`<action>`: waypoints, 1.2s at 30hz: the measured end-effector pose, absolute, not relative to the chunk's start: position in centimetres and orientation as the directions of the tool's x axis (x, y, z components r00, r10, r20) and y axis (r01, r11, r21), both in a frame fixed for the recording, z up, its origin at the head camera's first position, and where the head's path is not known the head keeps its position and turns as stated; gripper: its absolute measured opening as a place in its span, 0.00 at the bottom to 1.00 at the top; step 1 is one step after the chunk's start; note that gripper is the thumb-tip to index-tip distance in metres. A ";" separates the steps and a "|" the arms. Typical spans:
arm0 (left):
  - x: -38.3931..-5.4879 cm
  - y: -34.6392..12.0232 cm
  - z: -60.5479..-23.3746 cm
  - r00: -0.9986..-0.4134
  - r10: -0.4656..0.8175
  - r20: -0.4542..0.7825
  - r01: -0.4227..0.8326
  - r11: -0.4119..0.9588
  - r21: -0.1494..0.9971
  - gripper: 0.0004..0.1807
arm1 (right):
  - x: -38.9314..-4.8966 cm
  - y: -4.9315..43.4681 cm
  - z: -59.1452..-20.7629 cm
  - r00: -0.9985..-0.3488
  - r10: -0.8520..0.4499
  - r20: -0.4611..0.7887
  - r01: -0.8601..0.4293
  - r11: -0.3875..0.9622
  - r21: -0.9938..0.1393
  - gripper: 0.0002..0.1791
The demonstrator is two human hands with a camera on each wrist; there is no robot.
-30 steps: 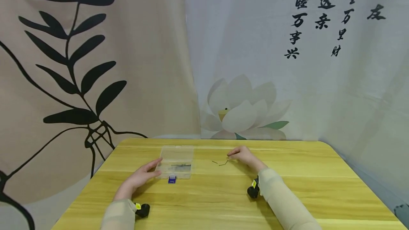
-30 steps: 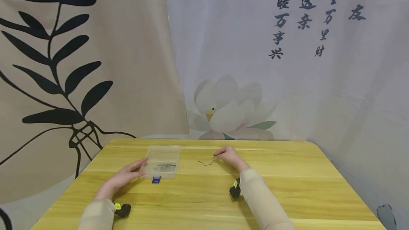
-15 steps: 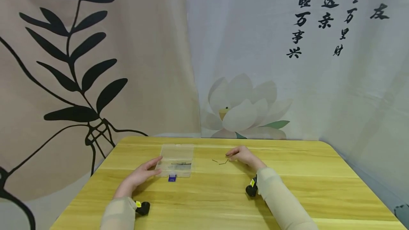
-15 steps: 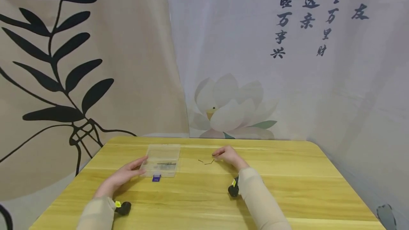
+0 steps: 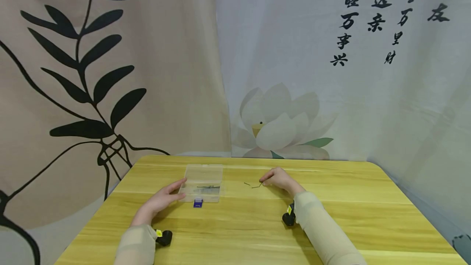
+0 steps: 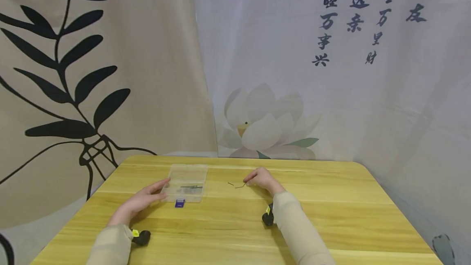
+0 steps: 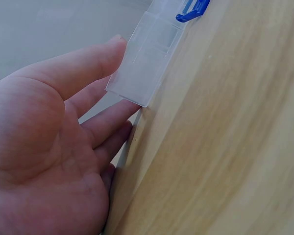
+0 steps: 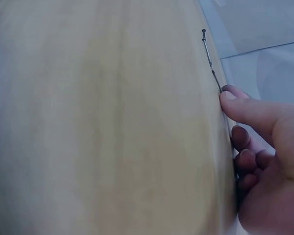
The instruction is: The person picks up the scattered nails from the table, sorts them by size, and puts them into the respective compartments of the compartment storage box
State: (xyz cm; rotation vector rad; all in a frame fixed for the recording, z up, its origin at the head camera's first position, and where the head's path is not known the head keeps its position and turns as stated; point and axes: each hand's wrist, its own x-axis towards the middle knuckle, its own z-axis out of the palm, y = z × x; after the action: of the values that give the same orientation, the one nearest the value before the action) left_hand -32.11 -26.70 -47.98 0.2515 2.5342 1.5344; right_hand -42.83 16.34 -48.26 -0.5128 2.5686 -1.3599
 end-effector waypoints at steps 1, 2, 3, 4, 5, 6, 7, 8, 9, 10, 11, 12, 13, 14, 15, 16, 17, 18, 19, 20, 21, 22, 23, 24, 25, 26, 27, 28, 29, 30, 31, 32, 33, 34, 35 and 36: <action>-32.1 -26.7 -48.0 -0.971 0.234 -0.055 0.060 0.458 0.887 0.37 | -42.8 16.3 -48.2 -0.923 -0.384 -0.006 -0.212 0.522 -0.826 0.07; -32.1 -26.7 -48.0 -0.971 0.233 -0.056 0.058 0.456 0.888 0.37 | -42.8 16.3 -48.2 -0.924 -0.383 -0.008 -0.210 0.523 -0.826 0.07; -32.1 -26.7 -48.0 -0.970 0.236 -0.055 0.060 0.455 0.888 0.37 | -42.8 16.3 -48.2 -0.925 -0.381 -0.010 -0.206 0.522 -0.828 0.07; -32.1 -26.7 -48.0 -0.970 0.236 -0.055 0.060 0.453 0.889 0.37 | -42.8 16.3 -48.2 -0.925 -0.380 -0.010 -0.205 0.520 -0.829 0.06; -32.1 -26.7 -48.0 -0.969 0.239 -0.054 0.062 0.453 0.889 0.37 | -42.7 16.3 -48.2 -0.925 -0.381 -0.008 -0.206 0.517 -0.831 0.06; -32.1 -26.7 -48.0 -0.970 0.239 -0.054 0.062 0.451 0.890 0.37 | -42.7 16.3 -48.2 -0.924 -0.382 -0.006 -0.207 0.514 -0.833 0.06; -32.1 -26.7 -48.0 -0.969 0.241 -0.052 0.064 0.451 0.890 0.37 | -42.7 16.3 -48.1 -0.924 -0.383 -0.007 -0.205 0.509 -0.836 0.06; -32.1 -26.7 -48.0 -0.970 0.237 -0.053 0.060 0.446 0.893 0.37 | -42.6 16.3 -48.1 -0.924 -0.382 -0.007 -0.204 0.509 -0.836 0.06; -32.1 -26.7 -48.0 -0.970 0.239 -0.051 0.063 0.446 0.893 0.37 | -42.6 16.3 -48.1 -0.924 -0.383 -0.005 -0.206 0.507 -0.837 0.06; -32.1 -26.7 -48.0 -0.970 0.237 -0.050 0.063 0.445 0.893 0.37 | -42.6 16.3 -48.1 -0.922 -0.386 -0.001 -0.211 0.506 -0.836 0.06; -32.1 -26.7 -48.0 -0.970 0.237 -0.050 0.064 0.447 0.892 0.36 | -42.7 16.3 -48.1 -0.921 -0.390 -0.001 -0.212 0.502 -0.838 0.06; -32.0 -26.6 -48.0 -0.971 0.236 -0.049 0.063 0.446 0.893 0.36 | -42.7 16.3 -48.1 -0.918 -0.396 0.004 -0.219 0.499 -0.838 0.05; -32.0 -26.6 -47.9 -0.971 0.234 -0.050 0.062 0.445 0.893 0.36 | -42.7 16.4 -48.0 -0.912 -0.409 0.018 -0.242 0.504 -0.829 0.05; -32.0 -26.6 -47.9 -0.971 0.236 -0.048 0.065 0.448 0.892 0.36 | -42.6 16.4 -48.1 -0.910 -0.414 0.022 -0.250 0.505 -0.826 0.05; -32.0 -26.6 -47.9 -0.970 0.237 -0.048 0.065 0.449 0.891 0.36 | -42.6 16.5 -48.1 -0.907 -0.421 0.026 -0.257 0.503 -0.825 0.05; -32.0 -26.6 -47.9 -0.970 0.239 -0.047 0.069 0.453 0.889 0.36 | -42.6 16.5 -48.1 -0.904 -0.426 0.032 -0.267 0.504 -0.821 0.05; -31.9 -26.5 -47.8 -0.969 0.241 -0.046 0.070 0.453 0.889 0.36 | -42.7 16.5 -48.1 -0.902 -0.430 0.031 -0.269 0.506 -0.819 0.05; -31.9 -26.5 -47.8 -0.969 0.242 -0.047 0.069 0.452 0.889 0.36 | -42.6 16.5 -48.0 -0.902 -0.431 0.034 -0.275 0.513 -0.813 0.05; -31.9 -26.5 -47.8 -0.969 0.241 -0.048 0.069 0.453 0.889 0.36 | -42.7 16.5 -48.0 -0.902 -0.430 0.029 -0.273 0.518 -0.811 0.05; -32.0 -26.5 -47.9 -0.969 0.244 -0.048 0.072 0.459 0.885 0.36 | -42.7 16.5 -48.1 -0.906 -0.423 0.017 -0.257 0.517 -0.817 0.05; -32.0 -26.5 -47.9 -0.969 0.241 -0.051 0.068 0.458 0.887 0.36 | -42.8 16.5 -48.1 -0.906 -0.423 0.014 -0.256 0.522 -0.813 0.05; -32.0 -26.5 -47.9 -0.969 0.241 -0.051 0.067 0.457 0.887 0.36 | -42.8 16.5 -48.1 -0.906 -0.423 0.014 -0.259 0.527 -0.810 0.05; -32.1 -26.4 -48.0 -0.970 0.238 -0.053 0.064 0.456 0.888 0.36 | -42.8 16.6 -48.2 -0.907 -0.420 0.011 -0.256 0.531 -0.808 0.05; -32.1 -26.4 -48.0 -0.970 0.238 -0.054 0.063 0.456 0.888 0.36 | -42.8 16.6 -48.2 -0.909 -0.417 0.013 -0.257 0.535 -0.805 0.05; -32.1 -26.4 -48.1 -0.968 0.245 -0.051 0.070 0.461 0.885 0.36 | -42.8 16.7 -48.2 -0.910 -0.413 0.015 -0.257 0.537 -0.804 0.05; -32.2 -26.4 -48.1 -0.967 0.252 -0.046 0.079 0.465 0.882 0.36 | -42.8 16.7 -48.2 -0.912 -0.410 0.019 -0.259 0.540 -0.801 0.05; -32.2 -26.3 -48.2 -0.967 0.249 -0.049 0.074 0.458 0.886 0.36 | -42.8 16.8 -48.2 -0.913 -0.407 0.020 -0.258 0.541 -0.800 0.05; -32.2 -26.3 -48.2 -0.967 0.250 -0.048 0.075 0.460 0.885 0.36 | -42.8 16.8 -48.2 -0.915 -0.404 0.022 -0.257 0.540 -0.802 0.05; -32.2 -26.3 -48.2 -0.967 0.251 -0.049 0.075 0.460 0.885 0.36 | -42.8 16.9 -48.2 -0.915 -0.402 0.019 -0.253 0.537 -0.805 0.05; -32.1 -26.3 -48.2 -0.966 0.253 -0.049 0.076 0.460 0.885 0.36 | -42.7 16.9 -48.2 -0.915 -0.403 0.020 -0.254 0.536 -0.805 0.05; -32.1 -26.4 -48.2 -0.966 0.255 -0.048 0.078 0.463 0.883 0.36 | -42.8 17.0 -48.1 -0.914 -0.405 0.019 -0.253 0.533 -0.807 0.05; -32.1 -26.4 -48.2 -0.967 0.249 -0.050 0.072 0.458 0.886 0.36 | -42.8 17.0 -48.1 -0.913 -0.408 0.020 -0.255 0.530 -0.809 0.05; -32.0 -26.4 -48.1 -0.969 0.241 -0.054 0.063 0.453 0.889 0.36 | -42.9 17.0 -48.1 -0.911 -0.412 0.017 -0.250 0.521 -0.816 0.06; -32.0 -26.5 -48.1 -0.970 0.239 -0.053 0.063 0.452 0.890 0.36 | -43.0 17.1 -48.0 -0.909 -0.416 0.020 -0.252 0.511 -0.822 0.07; -32.0 -26.5 -48.0 -0.970 0.237 -0.052 0.063 0.450 0.891 0.36 | -43.1 17.2 -48.0 -0.907 -0.420 0.020 -0.251 0.502 -0.828 0.08; -31.9 -26.5 -48.0 -0.970 0.237 -0.049 0.065 0.451 0.890 0.36 | -43.2 17.3 -47.9 -0.906 -0.423 0.026 -0.254 0.493 -0.832 0.08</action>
State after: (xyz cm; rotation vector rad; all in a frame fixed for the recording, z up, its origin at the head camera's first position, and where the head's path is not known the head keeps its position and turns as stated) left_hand -31.95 -26.53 -47.99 0.2658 2.5310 1.5413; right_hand -43.16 17.27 -47.86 -0.5853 2.5531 -1.3772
